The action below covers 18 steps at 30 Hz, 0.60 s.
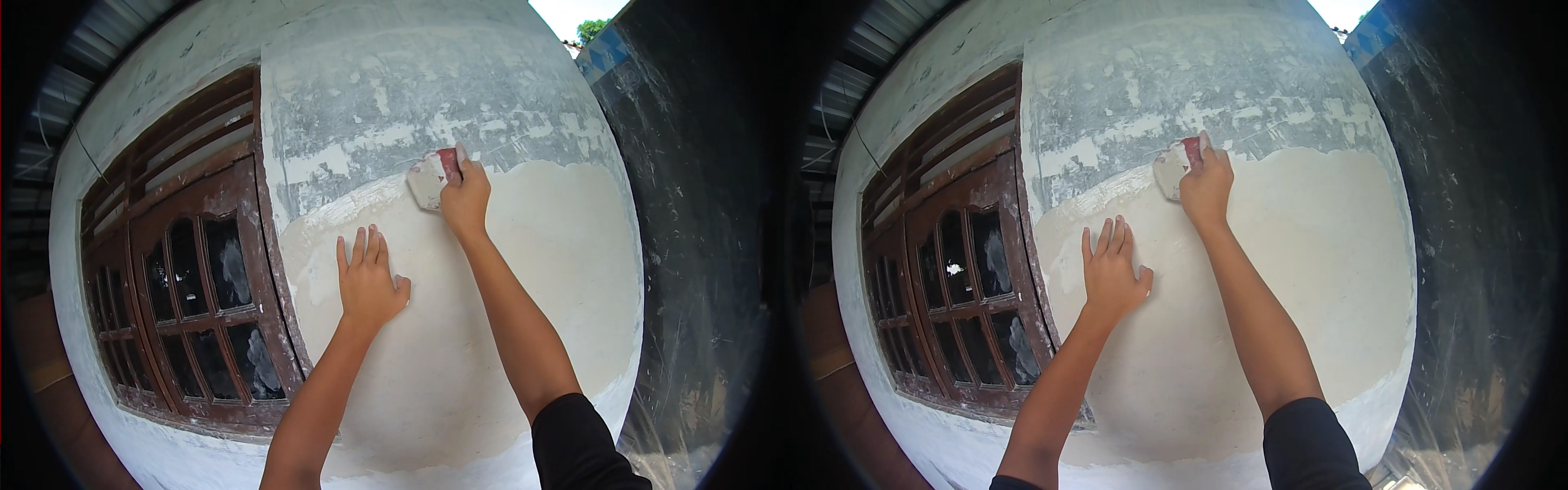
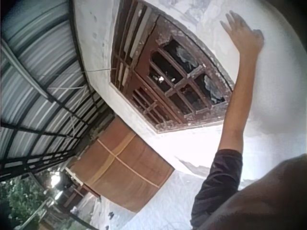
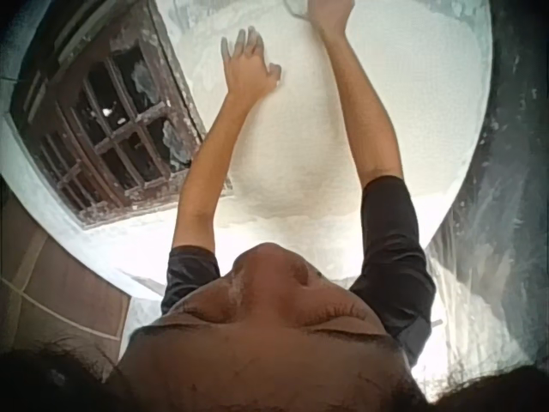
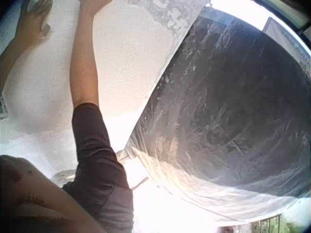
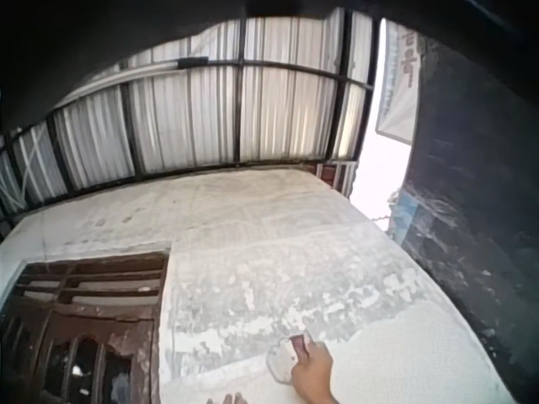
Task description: The person applies wall filler to a wall surface near a window frame using a scraper.
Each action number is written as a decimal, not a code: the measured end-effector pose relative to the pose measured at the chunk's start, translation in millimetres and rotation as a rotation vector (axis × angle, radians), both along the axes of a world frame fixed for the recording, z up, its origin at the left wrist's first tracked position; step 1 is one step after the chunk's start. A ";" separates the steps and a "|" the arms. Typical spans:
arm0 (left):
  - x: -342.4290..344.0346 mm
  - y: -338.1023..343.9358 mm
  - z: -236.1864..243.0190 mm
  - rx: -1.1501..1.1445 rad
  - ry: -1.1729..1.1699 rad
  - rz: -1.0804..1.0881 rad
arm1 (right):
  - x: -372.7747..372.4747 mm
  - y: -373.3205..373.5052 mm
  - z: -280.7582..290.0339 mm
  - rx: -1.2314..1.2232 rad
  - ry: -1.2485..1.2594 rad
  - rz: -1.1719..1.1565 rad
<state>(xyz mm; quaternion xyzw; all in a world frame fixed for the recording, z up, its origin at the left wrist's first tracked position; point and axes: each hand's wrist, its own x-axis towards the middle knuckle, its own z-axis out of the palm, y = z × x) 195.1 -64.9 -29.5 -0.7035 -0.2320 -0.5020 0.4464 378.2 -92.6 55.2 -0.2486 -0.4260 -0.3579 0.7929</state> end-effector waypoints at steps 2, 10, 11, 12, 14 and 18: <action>2.1 -0.4 -1.8 -0.001 -0.017 0.025 | -12.4 3.3 0.5 -0.166 -0.162 0.023; 17.8 -28.1 -18.4 -0.036 -0.056 -0.078 | 36.8 -26.4 -27.3 -0.102 0.104 0.059; 23.0 -32.6 -23.5 -0.037 -0.052 -0.111 | 41.2 -32.7 -34.6 -0.113 0.105 0.053; 29.1 -36.2 -30.6 -0.050 -0.052 -0.115 | 46.2 -36.6 -41.4 -0.134 0.113 0.224; 43.5 -44.2 -47.9 -0.050 -0.010 -0.214 | 59.1 -40.4 -56.3 -0.169 0.130 0.398; 72.0 -57.1 -76.3 -0.089 0.046 -0.271 | 88.5 -52.8 -90.2 -0.317 0.238 0.640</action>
